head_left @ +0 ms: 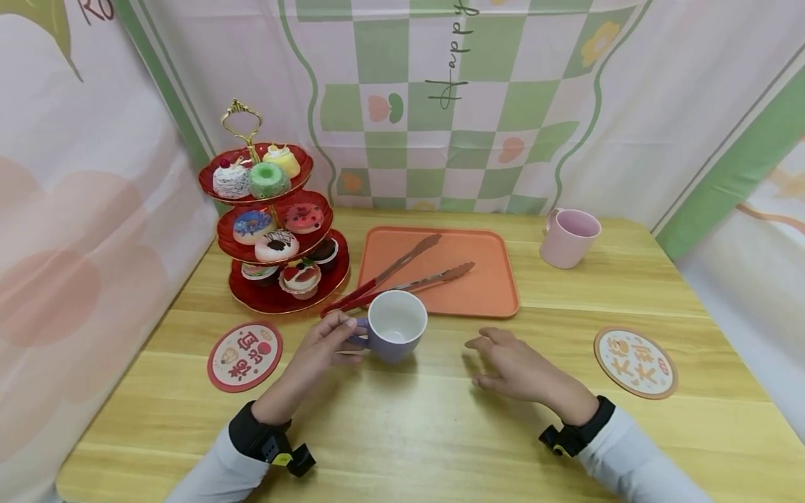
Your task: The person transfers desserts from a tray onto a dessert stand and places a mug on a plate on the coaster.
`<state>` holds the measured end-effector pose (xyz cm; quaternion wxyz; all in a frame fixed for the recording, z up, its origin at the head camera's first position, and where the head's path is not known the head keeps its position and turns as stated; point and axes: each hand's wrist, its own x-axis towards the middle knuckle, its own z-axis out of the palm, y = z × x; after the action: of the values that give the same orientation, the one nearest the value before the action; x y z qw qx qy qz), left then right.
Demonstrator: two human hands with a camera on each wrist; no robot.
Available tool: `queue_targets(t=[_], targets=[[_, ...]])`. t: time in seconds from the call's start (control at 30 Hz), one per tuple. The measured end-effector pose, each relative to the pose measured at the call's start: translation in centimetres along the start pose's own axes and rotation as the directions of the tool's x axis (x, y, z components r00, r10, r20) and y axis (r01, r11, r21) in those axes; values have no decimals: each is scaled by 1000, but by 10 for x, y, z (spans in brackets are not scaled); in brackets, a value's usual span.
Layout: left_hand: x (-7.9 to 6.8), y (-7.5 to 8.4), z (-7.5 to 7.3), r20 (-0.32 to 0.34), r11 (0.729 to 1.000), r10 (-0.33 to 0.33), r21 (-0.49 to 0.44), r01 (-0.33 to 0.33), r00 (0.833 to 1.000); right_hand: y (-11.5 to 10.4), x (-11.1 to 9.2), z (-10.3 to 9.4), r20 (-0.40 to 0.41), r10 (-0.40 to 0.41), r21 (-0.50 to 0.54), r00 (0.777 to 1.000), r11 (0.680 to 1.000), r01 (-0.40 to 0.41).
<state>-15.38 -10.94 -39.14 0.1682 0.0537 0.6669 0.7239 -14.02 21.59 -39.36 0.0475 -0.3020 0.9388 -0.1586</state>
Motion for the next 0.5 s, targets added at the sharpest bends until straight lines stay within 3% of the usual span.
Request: queue_targets(t=[0.13, 0.5], targets=[[-5, 3, -10, -58, 1000, -13, -2, 13, 998, 3, -3, -1, 21, 34, -6, 999, 999, -34], [-24, 10, -40, -193, 998, -60, 7, 62, 979, 14, -8, -6, 6, 25, -19, 1000, 1000, -25]])
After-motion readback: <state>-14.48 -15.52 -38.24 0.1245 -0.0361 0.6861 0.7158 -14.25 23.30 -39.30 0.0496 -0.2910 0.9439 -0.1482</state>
